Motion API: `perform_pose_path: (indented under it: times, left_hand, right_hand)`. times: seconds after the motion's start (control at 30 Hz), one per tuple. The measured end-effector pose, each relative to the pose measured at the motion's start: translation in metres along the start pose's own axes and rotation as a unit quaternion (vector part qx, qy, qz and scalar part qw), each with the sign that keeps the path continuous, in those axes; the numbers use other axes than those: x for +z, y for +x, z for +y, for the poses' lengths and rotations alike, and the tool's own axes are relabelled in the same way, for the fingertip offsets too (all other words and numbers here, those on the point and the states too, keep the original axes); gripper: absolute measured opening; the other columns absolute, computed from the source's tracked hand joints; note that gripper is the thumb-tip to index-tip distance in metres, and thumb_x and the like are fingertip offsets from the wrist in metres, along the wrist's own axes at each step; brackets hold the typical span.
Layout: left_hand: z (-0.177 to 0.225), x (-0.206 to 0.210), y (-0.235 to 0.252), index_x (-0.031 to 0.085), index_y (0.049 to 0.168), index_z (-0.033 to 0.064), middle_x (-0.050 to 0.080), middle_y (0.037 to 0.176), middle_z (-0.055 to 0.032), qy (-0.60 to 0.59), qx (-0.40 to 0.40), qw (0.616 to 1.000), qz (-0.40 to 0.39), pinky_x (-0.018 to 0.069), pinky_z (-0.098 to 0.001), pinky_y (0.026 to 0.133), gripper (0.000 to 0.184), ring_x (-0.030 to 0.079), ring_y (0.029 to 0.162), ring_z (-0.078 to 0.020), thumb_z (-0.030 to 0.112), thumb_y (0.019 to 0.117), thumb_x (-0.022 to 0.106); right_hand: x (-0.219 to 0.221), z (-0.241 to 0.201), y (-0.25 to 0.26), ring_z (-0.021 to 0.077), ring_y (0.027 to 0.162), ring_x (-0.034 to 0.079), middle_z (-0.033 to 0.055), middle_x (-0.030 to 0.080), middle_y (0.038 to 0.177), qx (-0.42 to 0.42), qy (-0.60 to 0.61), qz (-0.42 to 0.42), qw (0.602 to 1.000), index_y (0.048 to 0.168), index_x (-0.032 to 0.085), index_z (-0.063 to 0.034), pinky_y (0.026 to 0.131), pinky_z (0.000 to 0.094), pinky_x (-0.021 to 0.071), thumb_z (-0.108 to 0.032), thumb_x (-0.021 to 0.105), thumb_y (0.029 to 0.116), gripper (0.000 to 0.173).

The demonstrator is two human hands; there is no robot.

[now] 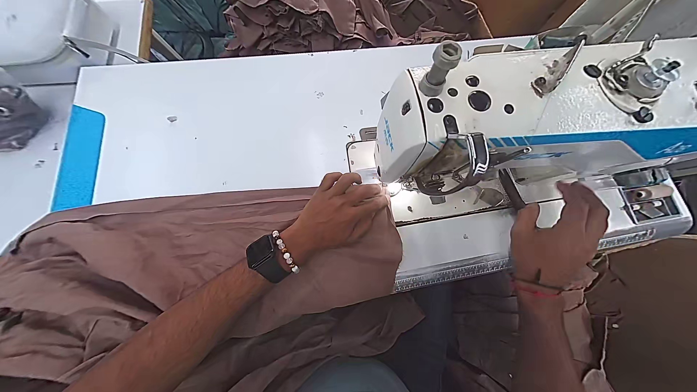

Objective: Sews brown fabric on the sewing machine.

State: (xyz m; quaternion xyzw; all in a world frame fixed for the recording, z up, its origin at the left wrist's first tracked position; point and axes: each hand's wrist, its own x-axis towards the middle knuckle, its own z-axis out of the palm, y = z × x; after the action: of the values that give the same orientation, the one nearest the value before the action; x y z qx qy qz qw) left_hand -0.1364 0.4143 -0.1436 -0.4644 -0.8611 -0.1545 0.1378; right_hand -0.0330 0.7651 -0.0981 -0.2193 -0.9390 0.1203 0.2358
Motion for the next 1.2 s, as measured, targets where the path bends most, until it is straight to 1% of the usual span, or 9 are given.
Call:
perform_pose_path:
  times: [0.1,0.2,0.33,0.5,0.7,0.83,1.03,1.1,1.2]
  left_hand:
    - [-0.001,0.003,0.003,0.071,0.131,0.0315,0.067,0.132,0.0047,0.006,-0.024,1.000,0.007,0.0363,-0.0457,0.104,0.038,0.054,0.124,-0.0231,0.033,0.1025,0.046]
    - [-0.002,0.004,0.005,0.071,0.130,0.0309,0.067,0.130,0.0025,0.015,-0.032,0.999,0.004,0.0368,-0.0463,0.103,0.037,0.054,0.123,-0.0250,0.034,0.1028,0.045]
    - [-0.002,0.005,0.004,0.070,0.131,0.0316,0.066,0.132,0.0010,0.020,-0.033,0.999,-0.005,0.0356,-0.0471,0.104,0.038,0.052,0.126,-0.0257,0.034,0.1035,0.044]
    - [-0.002,0.002,0.003,0.071,0.129,0.0279,0.066,0.133,-0.0008,0.005,-0.021,1.000,-0.002,0.0366,-0.0472,0.107,0.036,0.053,0.127,-0.0257,0.034,0.1044,0.045]
    - [-0.001,0.000,0.002,0.071,0.127,0.0275,0.067,0.135,0.0014,-0.001,-0.012,1.000,-0.008,0.0364,-0.0471,0.108,0.035,0.052,0.132,-0.0234,0.031,0.1045,0.044]
    - [-0.003,0.001,0.009,0.069,0.124,0.0167,0.070,0.127,-0.0002,0.029,-0.067,0.997,-0.008,0.0364,-0.0458,0.108,0.038,0.053,0.131,-0.0248,0.035,0.1026,0.044]
    - [0.010,-0.003,0.017,0.068,0.124,0.0117,0.064,0.138,-0.0052,0.048,-0.094,0.994,-0.024,0.0341,-0.0481,0.115,0.036,0.049,0.139,-0.0268,0.025,0.1038,0.042]
    - [0.014,0.000,0.009,0.068,0.126,0.0133,0.064,0.136,-0.0037,-0.004,-0.105,0.994,-0.014,0.0338,-0.0448,0.119,0.037,0.047,0.141,-0.0244,0.025,0.1029,0.042]
    - [0.004,-0.001,0.003,0.069,0.130,0.0179,0.063,0.140,-0.0002,-0.053,-0.073,0.996,-0.017,0.0357,-0.0436,0.120,0.037,0.046,0.143,-0.0222,0.027,0.1042,0.044]
  right_hand:
    - [-0.002,-0.052,-0.039,0.0270,0.112,0.066,0.0210,0.066,0.124,-0.012,0.146,-0.051,0.988,0.131,0.062,0.0031,0.093,0.0428,0.0570,-0.017,0.055,0.1013,0.037]
    - [0.017,-0.103,-0.074,0.0140,0.079,0.075,0.0071,0.073,0.104,0.049,0.356,-0.244,0.901,0.132,0.061,-0.0003,0.066,0.0333,0.0666,-0.015,0.050,0.1059,0.032]
    - [0.037,-0.132,-0.088,0.0054,0.055,0.064,-0.0026,0.071,0.077,0.035,0.291,-0.229,0.928,0.120,0.074,-0.0131,0.049,0.0271,0.0579,-0.023,0.050,0.1061,0.030]
    - [0.043,-0.147,-0.089,0.0111,0.058,0.063,-0.0065,0.071,0.071,0.010,0.165,-0.218,0.962,0.126,0.074,-0.0209,0.054,0.0382,0.0510,-0.044,0.056,0.1018,0.038]
    - [0.047,-0.155,-0.105,0.0194,0.059,0.069,0.0055,0.076,0.083,-0.091,0.072,-0.111,0.987,0.122,0.076,-0.0079,0.048,0.0378,0.0536,-0.018,0.052,0.1007,0.033]
    - [0.047,-0.157,-0.097,0.0232,0.061,0.070,0.0062,0.075,0.080,-0.081,0.053,-0.149,0.984,0.128,0.074,-0.0105,0.050,0.0417,0.0538,-0.020,0.046,0.1037,0.038]
    - [0.044,-0.153,-0.075,0.0259,0.070,0.072,0.0081,0.076,0.085,-0.062,0.116,-0.232,0.964,0.128,0.074,-0.0136,0.062,0.0466,0.0573,-0.025,0.047,0.1060,0.036]
    - [0.038,-0.136,-0.064,0.0209,0.065,0.067,0.0060,0.072,0.078,-0.050,0.170,-0.221,0.959,0.116,0.077,-0.0128,0.061,0.0441,0.0558,-0.024,0.053,0.1030,0.030]
    - [0.027,-0.096,-0.031,0.0282,0.091,0.072,0.0123,0.073,0.103,-0.053,0.084,-0.111,0.989,0.115,0.075,-0.0088,0.077,0.0501,0.0592,-0.017,0.057,0.1009,0.025]
